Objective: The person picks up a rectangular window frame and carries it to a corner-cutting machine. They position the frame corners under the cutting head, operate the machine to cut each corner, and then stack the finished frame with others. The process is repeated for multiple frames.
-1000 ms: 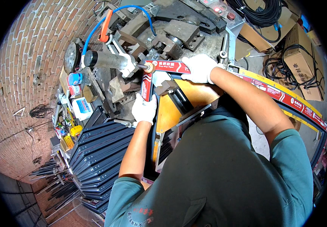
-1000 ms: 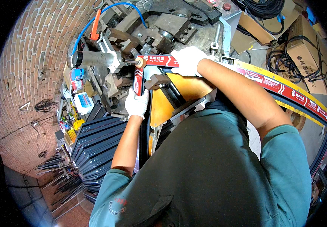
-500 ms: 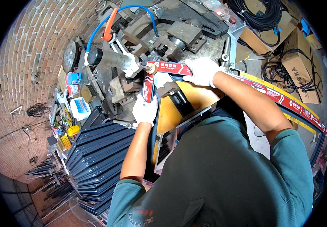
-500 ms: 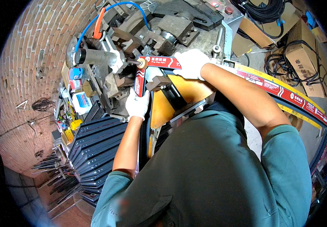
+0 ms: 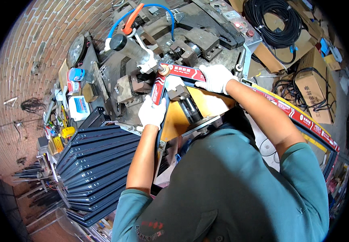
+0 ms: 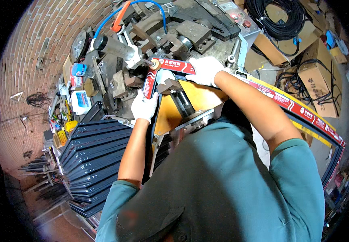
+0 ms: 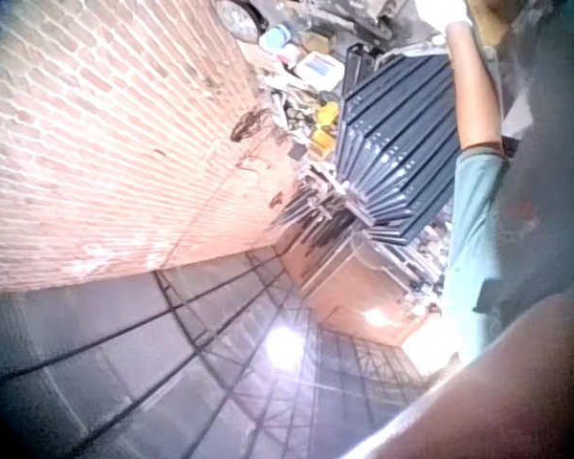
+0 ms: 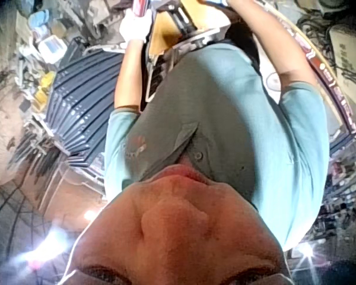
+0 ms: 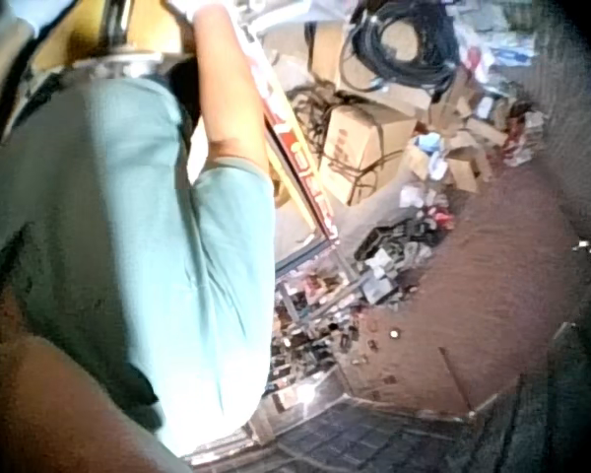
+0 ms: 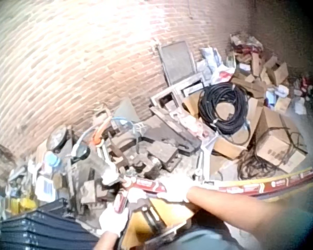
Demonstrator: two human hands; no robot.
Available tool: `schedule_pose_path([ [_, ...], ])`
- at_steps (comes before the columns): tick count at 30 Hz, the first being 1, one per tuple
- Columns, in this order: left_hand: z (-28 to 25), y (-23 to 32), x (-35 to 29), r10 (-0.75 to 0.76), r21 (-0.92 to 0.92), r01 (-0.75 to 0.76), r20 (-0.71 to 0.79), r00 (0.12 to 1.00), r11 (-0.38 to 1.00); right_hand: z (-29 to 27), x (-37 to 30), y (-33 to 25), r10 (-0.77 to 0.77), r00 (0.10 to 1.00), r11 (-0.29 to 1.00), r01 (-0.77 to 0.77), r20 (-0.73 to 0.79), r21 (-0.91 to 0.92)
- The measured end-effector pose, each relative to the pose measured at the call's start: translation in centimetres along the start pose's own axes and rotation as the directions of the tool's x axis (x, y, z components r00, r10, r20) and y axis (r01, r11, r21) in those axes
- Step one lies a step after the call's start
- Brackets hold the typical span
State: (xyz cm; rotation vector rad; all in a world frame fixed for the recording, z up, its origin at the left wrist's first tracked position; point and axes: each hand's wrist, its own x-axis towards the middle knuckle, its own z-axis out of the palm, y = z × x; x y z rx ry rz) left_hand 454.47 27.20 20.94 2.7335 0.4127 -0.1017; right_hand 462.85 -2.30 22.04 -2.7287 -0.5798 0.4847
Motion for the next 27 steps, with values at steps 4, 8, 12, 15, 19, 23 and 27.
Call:
schedule_pose_path([
  [4, -1.1, 1.5, -0.6, -0.021, -0.103, 0.019, -0.017, 1.000, 0.994, -0.5, -0.3, -0.3, 0.031, 0.999, 0.999, -0.031, 0.019, -0.005],
  [8, -0.6, -0.1, -0.6, -0.009, -0.350, -0.026, -0.099, 0.995, 0.937, -0.7, -0.2, -0.6, 0.027, 0.999, 1.000, -0.027, 0.033, 0.006],
  [12, -1.7, 1.0, -0.2, 0.055, -0.466, -0.247, -0.388, 0.920, 0.850, -0.3, -0.7, 0.0, -0.051, 0.993, 0.990, 0.064, -0.106, 0.127],
  [15, -5.4, 4.8, 1.4, 0.244, -0.324, -0.483, -0.563, 0.790, 0.813, -0.5, -0.6, -0.2, -0.028, 0.997, 0.991, 0.036, -0.066, 0.131],
  [19, -9.0, 10.6, 3.6, 0.176, -0.408, -0.432, -0.531, 0.829, 0.804, -0.5, -0.5, -0.1, -0.041, 0.998, 0.989, 0.047, -0.047, 0.143],
  [23, -10.4, 10.0, 5.8, 0.163, -0.343, -0.373, -0.509, 0.845, 0.862, -0.5, -0.2, 0.3, -0.068, 0.995, 0.981, 0.079, -0.071, 0.175],
  [27, -13.8, 7.1, 6.6, -0.093, -0.477, -0.261, -0.600, 0.795, 0.839, 0.0, 0.2, 0.7, -0.097, 0.990, 0.977, 0.115, -0.105, 0.181],
])
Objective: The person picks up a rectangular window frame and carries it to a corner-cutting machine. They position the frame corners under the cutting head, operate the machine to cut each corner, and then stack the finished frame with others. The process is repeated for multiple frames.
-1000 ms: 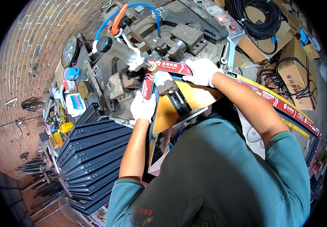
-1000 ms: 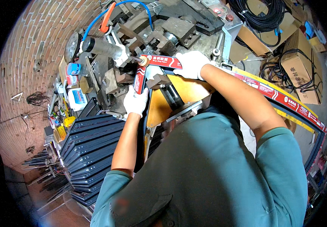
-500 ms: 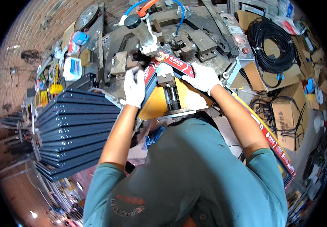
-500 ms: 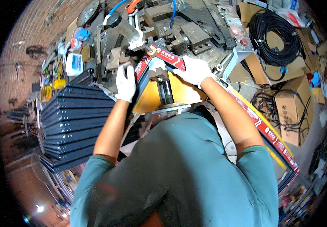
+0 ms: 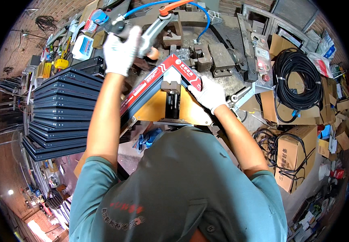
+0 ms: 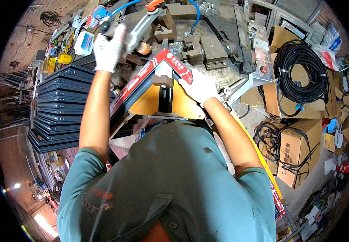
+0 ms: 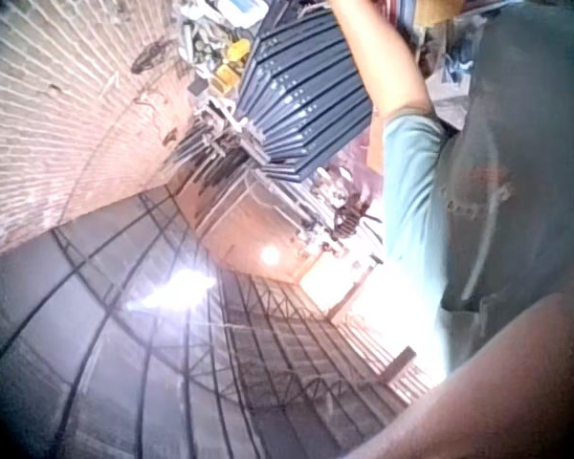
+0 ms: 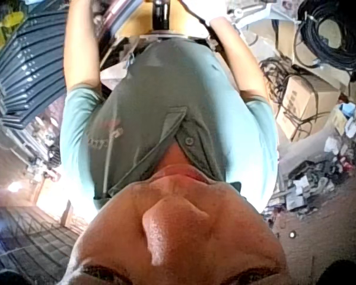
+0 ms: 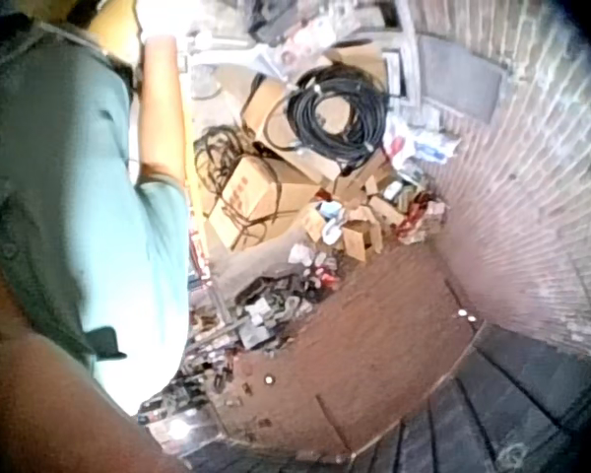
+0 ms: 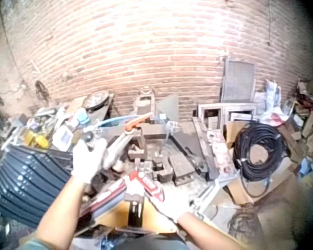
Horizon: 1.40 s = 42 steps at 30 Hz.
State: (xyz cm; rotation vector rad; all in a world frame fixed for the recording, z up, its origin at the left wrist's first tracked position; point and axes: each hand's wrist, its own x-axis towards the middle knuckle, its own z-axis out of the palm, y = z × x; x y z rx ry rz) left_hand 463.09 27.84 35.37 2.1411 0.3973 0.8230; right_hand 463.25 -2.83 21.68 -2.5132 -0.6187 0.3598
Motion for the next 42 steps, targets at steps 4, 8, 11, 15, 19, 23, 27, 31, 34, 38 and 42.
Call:
schedule_pose_path([
  [4, -4.5, -2.7, 2.5, 0.016, 0.327, 0.034, -0.148, 0.989, 0.944, -0.6, 0.0, -0.4, 0.008, 0.999, 0.998, -0.010, 0.031, 0.064],
  [8, -8.3, -5.4, -3.2, -0.032, 0.484, 0.082, -0.111, 0.993, 0.871, -1.1, -0.3, -0.2, -0.007, 1.000, 0.988, 0.008, -0.007, 0.155],
  [11, -13.1, -7.7, -12.0, 0.076, 0.727, -0.004, -0.065, 0.995, 0.687, 0.1, -0.1, 0.7, 0.019, 0.993, 0.976, 0.007, -0.119, 0.215],
  [15, -21.4, -11.1, -29.3, -0.268, 0.782, 0.456, -0.372, 0.888, 0.424, 0.4, 0.3, 1.5, 0.060, 0.995, 0.965, -0.038, -0.078, 0.260],
  [19, -26.2, -8.4, -46.7, -0.524, 0.768, 0.637, -0.517, 0.677, 0.066, 0.8, 0.6, 2.5, 0.034, 0.996, 0.956, -0.010, -0.078, 0.293],
  [23, -25.1, -4.7, -55.3, -0.821, 0.349, 0.936, -0.520, 0.235, 0.047, 0.2, 0.6, 2.6, 0.086, 0.996, 0.942, -0.094, 0.038, 0.321],
  [27, -24.8, -5.2, -58.6, -0.746, 0.327, 0.938, -0.596, 0.297, 0.112, -0.2, 0.3, 2.9, 0.105, 0.993, 0.922, -0.118, 0.056, 0.369],
  [31, -24.3, -6.0, -59.7, -0.725, 0.271, 0.952, -0.626, 0.288, 0.144, -5.0, -2.3, 0.4, 0.083, 0.986, 0.972, -0.113, 0.147, 0.208],
  [34, -25.9, -8.8, -62.7, -0.771, 0.181, 0.951, -0.556, 0.309, 0.251, -8.8, -6.5, -1.3, 0.088, 0.979, 0.983, -0.115, 0.184, 0.144],
  [38, -26.9, -12.8, -64.1, -0.901, -0.441, 0.803, -0.351, 0.256, 0.400, -11.3, -12.5, -2.4, 0.084, 0.994, 0.993, -0.089, 0.073, 0.079],
  [42, -30.0, -15.9, -68.4, -0.983, -0.492, 0.853, -0.038, 0.180, 0.175, -13.8, -18.9, -8.8, 0.117, 0.992, 0.969, -0.124, 0.044, 0.213],
])
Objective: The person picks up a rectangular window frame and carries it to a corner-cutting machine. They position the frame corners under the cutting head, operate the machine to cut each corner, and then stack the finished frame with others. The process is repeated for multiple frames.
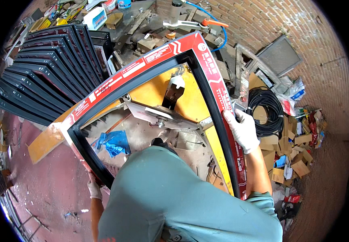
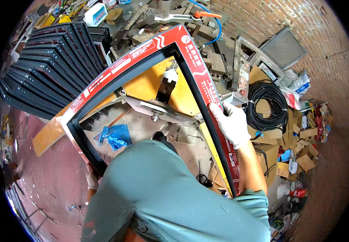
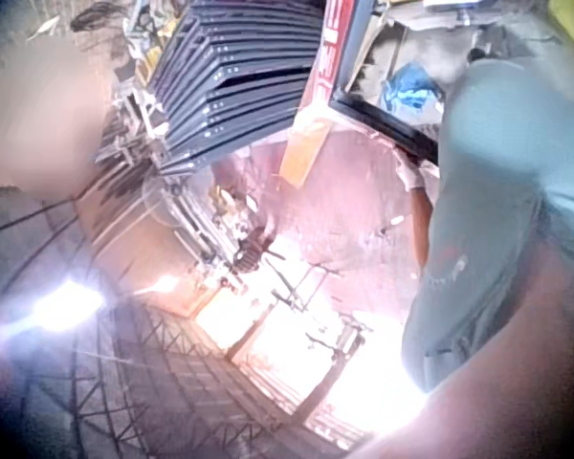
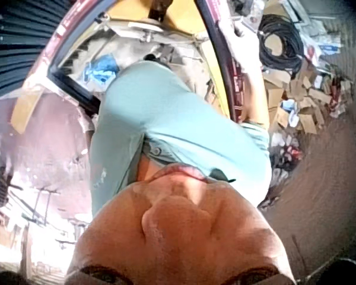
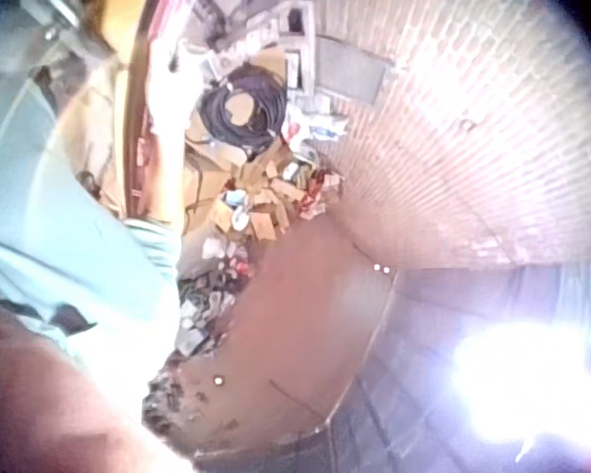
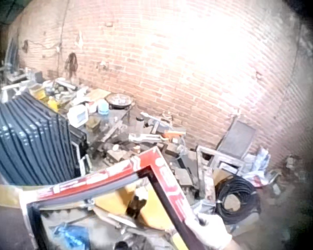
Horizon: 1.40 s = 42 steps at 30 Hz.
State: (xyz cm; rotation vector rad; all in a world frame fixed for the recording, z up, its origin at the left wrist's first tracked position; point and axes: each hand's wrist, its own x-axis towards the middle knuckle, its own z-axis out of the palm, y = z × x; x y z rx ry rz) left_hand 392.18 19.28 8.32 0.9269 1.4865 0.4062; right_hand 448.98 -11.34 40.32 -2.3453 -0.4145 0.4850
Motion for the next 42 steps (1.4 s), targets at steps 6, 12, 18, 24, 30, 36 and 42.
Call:
schedule_pose_path([
  [6, -8.1, 0.0, 1.0, 0.021, -0.219, -0.016, 0.022, 1.000, 0.976, 3.5, -9.4, -5.1, -0.025, 0.998, 0.999, 0.023, 0.050, 0.044],
  [12, -16.5, 0.0, 3.9, 0.272, -0.176, -0.266, 0.010, 0.962, 0.948, 10.6, -10.9, -1.7, -0.096, 0.995, 0.948, 0.081, 0.035, 0.307],
  [18, -19.2, 2.3, 1.2, 0.513, 0.196, -0.494, -0.056, 0.857, 0.847, 17.6, -8.6, 7.0, -0.123, 0.992, 0.936, 0.115, 0.001, 0.333],
  [24, -20.1, -0.7, 0.3, 0.648, 0.363, -0.586, -0.068, 0.759, 0.725, 23.2, -6.2, 16.1, -0.259, 0.964, 0.850, 0.261, -0.068, 0.458],
  [30, -19.2, -0.1, -1.2, 0.561, 0.379, -0.502, -0.060, 0.825, 0.778, 26.1, -4.7, 22.3, -0.284, 0.958, 0.793, 0.258, -0.039, 0.552],
  [36, -19.6, -1.9, -1.6, 0.632, 0.543, -0.495, -0.089, 0.770, 0.679, 27.1, -8.0, 22.7, -0.241, 0.964, 0.790, 0.261, -0.111, 0.555],
  [42, -20.7, -4.6, -3.0, 0.547, 0.407, -0.445, -0.180, 0.818, 0.798, 25.6, -9.4, 22.6, -0.285, 0.948, 0.858, 0.318, -0.142, 0.403],
])
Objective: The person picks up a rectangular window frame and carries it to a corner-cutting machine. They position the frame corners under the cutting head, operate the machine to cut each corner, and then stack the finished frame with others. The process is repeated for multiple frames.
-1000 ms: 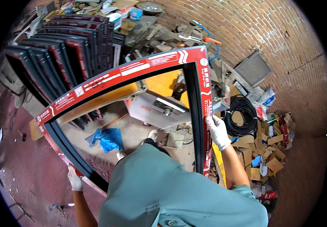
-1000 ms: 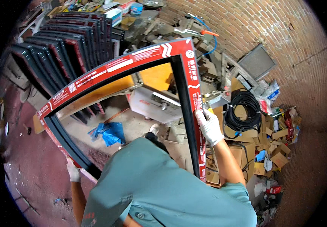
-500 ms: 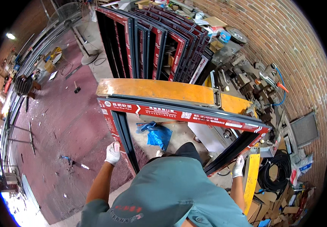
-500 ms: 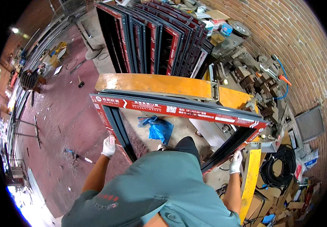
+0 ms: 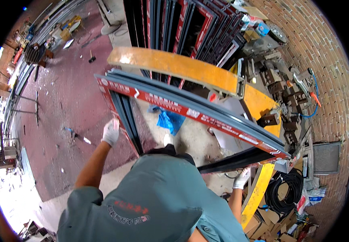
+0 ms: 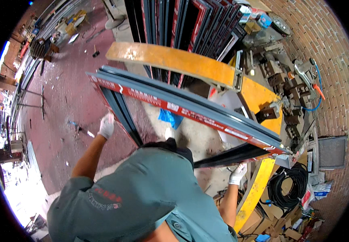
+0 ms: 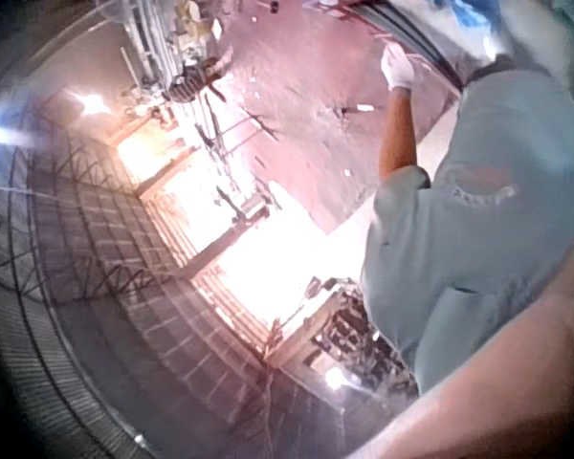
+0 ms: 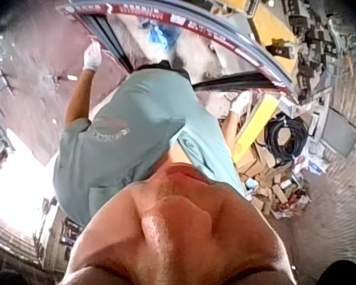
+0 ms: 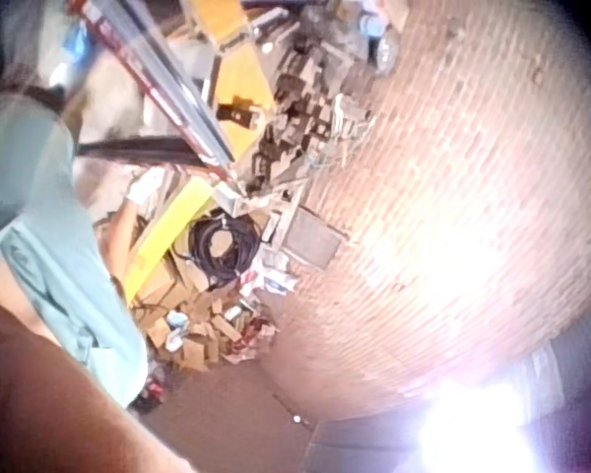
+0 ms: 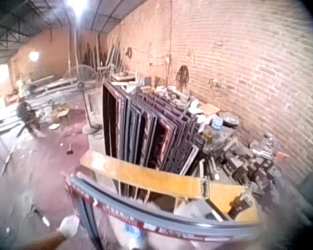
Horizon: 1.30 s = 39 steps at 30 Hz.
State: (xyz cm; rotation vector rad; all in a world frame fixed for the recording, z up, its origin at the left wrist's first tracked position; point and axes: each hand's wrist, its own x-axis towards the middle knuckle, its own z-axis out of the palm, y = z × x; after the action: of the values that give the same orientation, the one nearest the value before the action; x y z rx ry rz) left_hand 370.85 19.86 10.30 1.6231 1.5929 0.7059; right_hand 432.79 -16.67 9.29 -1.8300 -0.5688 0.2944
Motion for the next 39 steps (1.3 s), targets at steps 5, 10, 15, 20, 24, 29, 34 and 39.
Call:
schedule_pose_path([
  [5, 0.3, 1.5, -2.8, 0.169, 0.043, -0.164, -0.201, 0.965, 0.986, -2.4, -1.2, 2.1, -0.054, 0.998, 0.998, 0.053, -0.027, -0.036],
  [10, -1.9, 6.8, -8.6, 0.160, 0.026, -0.158, -0.167, 0.973, 0.987, -4.4, -4.1, 0.1, -0.013, 1.000, 0.969, 0.008, 0.016, 0.248],
  [15, -6.0, 5.0, -17.2, -0.036, -0.121, 0.006, -0.246, 0.969, 0.993, -5.1, -10.0, -5.1, -0.100, 0.977, 0.989, 0.118, 0.186, -0.088],
  [20, -12.2, -0.9, -24.2, -0.256, 0.068, 0.298, -0.355, 0.899, 0.952, -4.9, -17.0, -7.5, -0.186, 0.935, 0.982, 0.183, 0.302, 0.041],
  [24, -14.2, -6.5, -29.2, -0.138, 0.012, 0.156, -0.401, 0.906, 0.988, -6.8, -20.7, -9.9, -0.228, 0.944, 0.945, 0.273, 0.237, -0.180],
  [29, -15.0, -10.7, -33.5, -0.148, 0.021, 0.173, -0.428, 0.892, 0.985, -9.2, -23.4, -9.0, -0.146, 0.903, 0.962, 0.224, 0.404, -0.154],
  [34, -14.5, -11.8, -33.1, -0.247, -0.212, 0.202, -0.213, 0.945, 0.956, -9.2, -24.8, -7.9, 0.026, 0.925, 0.987, 0.035, 0.378, -0.154],
  [39, -13.2, -12.1, -31.8, -0.218, 0.057, 0.233, -0.192, 0.957, 0.971, -7.1, -24.8, -9.1, 0.152, 0.951, 0.969, -0.091, 0.268, -0.228],
])
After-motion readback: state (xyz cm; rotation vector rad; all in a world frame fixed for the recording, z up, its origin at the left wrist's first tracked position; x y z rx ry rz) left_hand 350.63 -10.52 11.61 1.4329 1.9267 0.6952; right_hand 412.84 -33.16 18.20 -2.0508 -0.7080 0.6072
